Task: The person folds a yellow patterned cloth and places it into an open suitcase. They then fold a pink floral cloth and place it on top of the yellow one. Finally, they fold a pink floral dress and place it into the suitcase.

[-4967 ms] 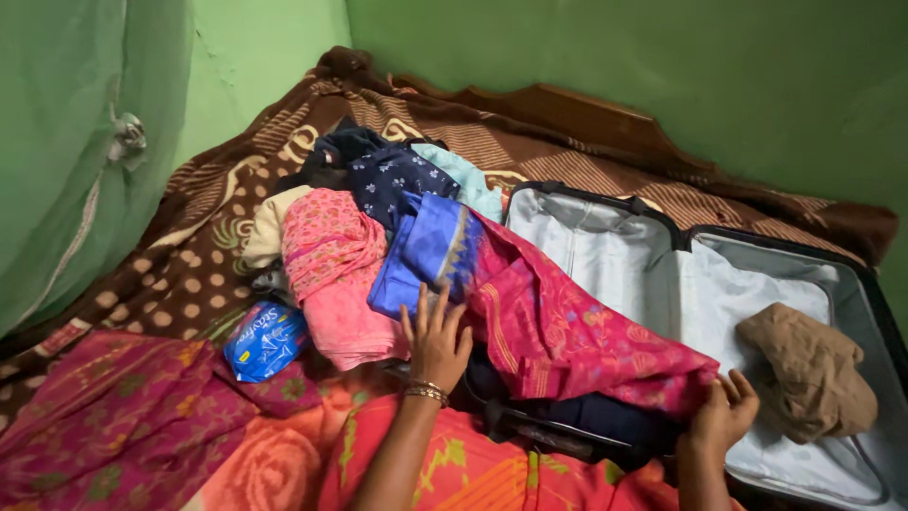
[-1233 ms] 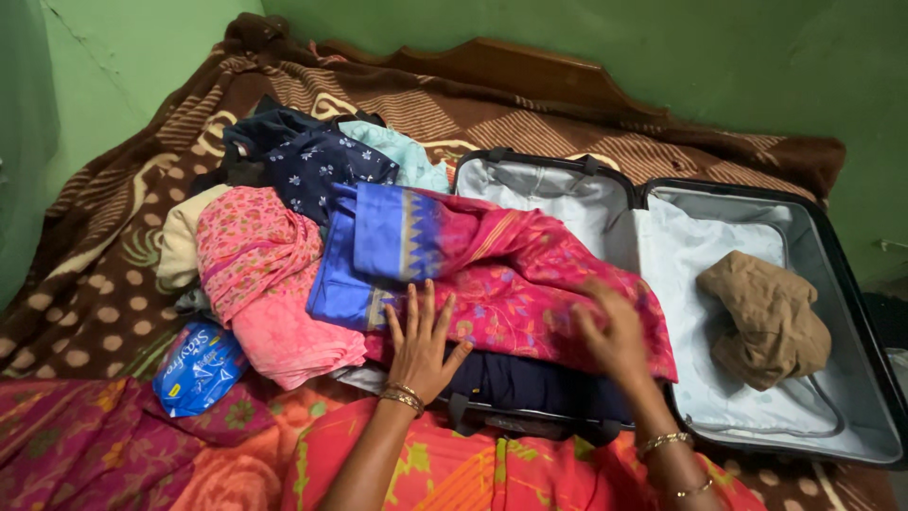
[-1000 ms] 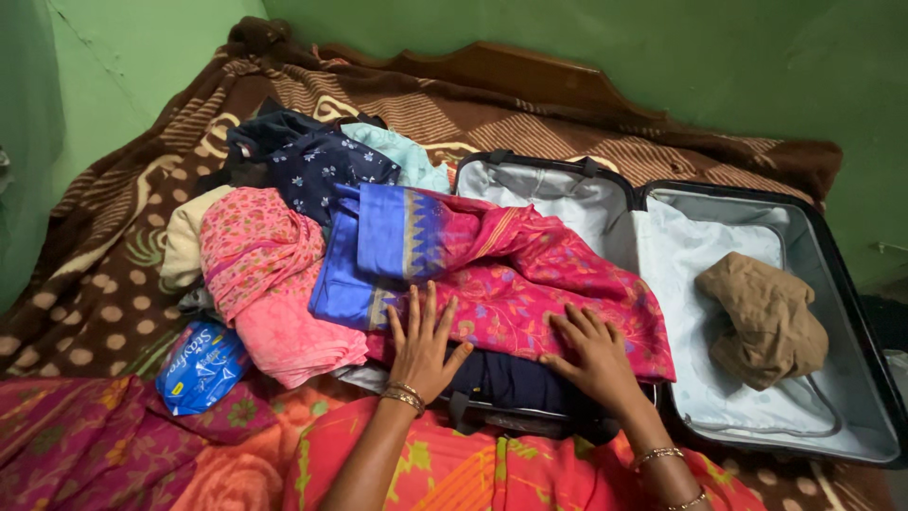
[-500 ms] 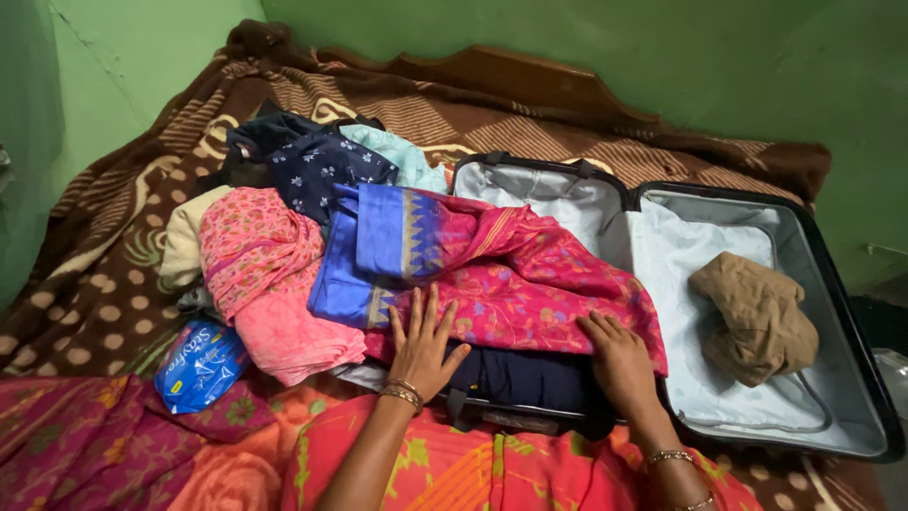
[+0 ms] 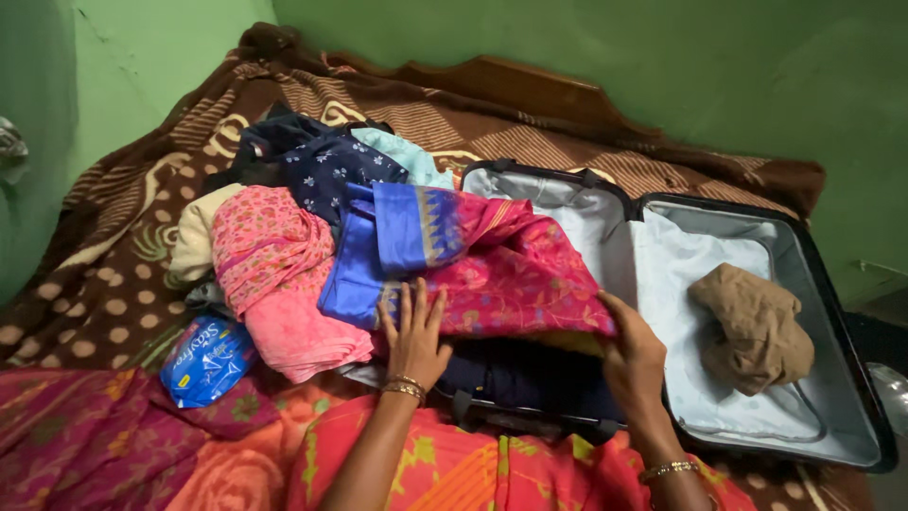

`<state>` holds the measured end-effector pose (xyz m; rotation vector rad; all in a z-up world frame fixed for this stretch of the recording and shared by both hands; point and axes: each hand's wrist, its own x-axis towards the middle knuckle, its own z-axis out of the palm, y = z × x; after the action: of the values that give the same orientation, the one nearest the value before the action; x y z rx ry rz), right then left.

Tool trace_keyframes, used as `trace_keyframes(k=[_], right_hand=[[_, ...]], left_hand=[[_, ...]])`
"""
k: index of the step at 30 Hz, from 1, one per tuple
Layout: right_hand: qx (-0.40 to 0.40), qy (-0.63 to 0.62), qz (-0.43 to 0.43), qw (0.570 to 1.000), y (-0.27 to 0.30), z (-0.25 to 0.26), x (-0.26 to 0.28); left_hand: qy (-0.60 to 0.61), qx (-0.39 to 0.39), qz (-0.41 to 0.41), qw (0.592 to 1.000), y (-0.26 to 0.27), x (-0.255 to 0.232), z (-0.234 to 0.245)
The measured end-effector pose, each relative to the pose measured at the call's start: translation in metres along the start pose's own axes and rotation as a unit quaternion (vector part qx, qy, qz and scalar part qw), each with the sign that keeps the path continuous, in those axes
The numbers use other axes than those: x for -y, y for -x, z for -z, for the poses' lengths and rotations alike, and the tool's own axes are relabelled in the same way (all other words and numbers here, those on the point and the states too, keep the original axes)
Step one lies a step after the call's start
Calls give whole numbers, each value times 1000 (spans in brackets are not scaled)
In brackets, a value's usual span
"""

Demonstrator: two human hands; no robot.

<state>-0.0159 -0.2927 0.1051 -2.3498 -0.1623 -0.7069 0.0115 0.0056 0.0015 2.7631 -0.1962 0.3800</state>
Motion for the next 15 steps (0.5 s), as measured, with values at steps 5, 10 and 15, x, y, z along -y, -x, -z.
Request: trace_keyframes(k=[5, 10, 15], right_hand=[[-15, -63, 18, 998, 5, 9, 13], [25, -131, -30, 991, 16, 3, -6], [132, 32, -155, 978, 22, -15, -29]], left_hand=[[-19, 10, 107, 994, -2, 5, 17], [26, -61, 187, 980, -1, 14, 10], [82, -119, 190, 971, 4, 20, -4]])
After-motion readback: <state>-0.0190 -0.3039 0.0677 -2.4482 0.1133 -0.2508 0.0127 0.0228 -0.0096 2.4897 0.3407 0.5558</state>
